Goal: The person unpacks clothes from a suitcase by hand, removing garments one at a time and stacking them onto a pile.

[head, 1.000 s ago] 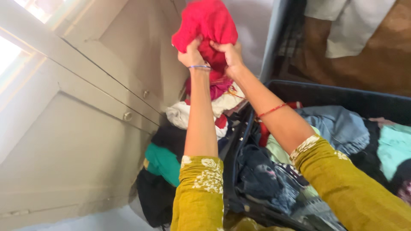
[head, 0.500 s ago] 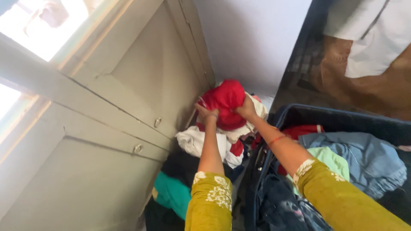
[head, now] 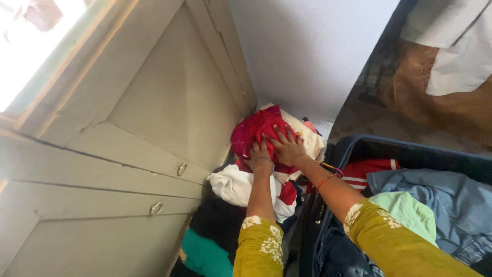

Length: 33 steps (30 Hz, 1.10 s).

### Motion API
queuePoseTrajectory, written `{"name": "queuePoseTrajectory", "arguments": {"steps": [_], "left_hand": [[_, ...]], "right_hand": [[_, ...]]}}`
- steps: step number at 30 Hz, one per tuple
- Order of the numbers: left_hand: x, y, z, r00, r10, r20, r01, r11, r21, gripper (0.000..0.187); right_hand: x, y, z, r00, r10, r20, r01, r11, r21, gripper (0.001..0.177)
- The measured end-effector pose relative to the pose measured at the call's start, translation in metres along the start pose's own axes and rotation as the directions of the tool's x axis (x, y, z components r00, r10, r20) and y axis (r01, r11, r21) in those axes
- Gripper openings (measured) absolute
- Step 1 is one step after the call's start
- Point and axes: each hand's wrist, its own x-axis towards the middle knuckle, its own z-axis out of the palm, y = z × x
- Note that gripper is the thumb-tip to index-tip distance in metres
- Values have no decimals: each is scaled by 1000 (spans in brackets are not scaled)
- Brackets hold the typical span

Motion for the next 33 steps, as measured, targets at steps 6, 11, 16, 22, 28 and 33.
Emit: {"name": "queuePoseTrajectory", "arguments": {"steps": [6, 11, 16, 22, 28, 33], "left_hand": [[-8, 10, -2, 997, -73, -19, 74, 996, 43, 115], [-29, 21, -3, 990, -142, -25, 144, 972, 187, 90], [-23, 41, 17, 846, -10, -533, -16, 999, -44, 29], [-109, 108, 38, 575, 338, -745, -400, 911, 104, 73], [-200, 168, 114, 652, 424, -629, -519, 854, 37, 79], [-263, 210, 175, 675, 469, -569, -608, 791, -68, 77]], "right_hand": [[12, 2, 8, 999, 13, 34, -15, 998, 65, 78], [29, 19, 10, 977, -25, 211, -12, 986, 168, 80], [-7, 51, 25, 932, -110, -346, 282, 820, 498, 72], [-130, 72, 0, 803, 227, -552, 260, 699, 666, 56], [-252, 124, 4, 787, 316, -530, 117, 767, 631, 64], [-336, 175, 34, 770, 405, -493, -44, 804, 593, 62]]}}
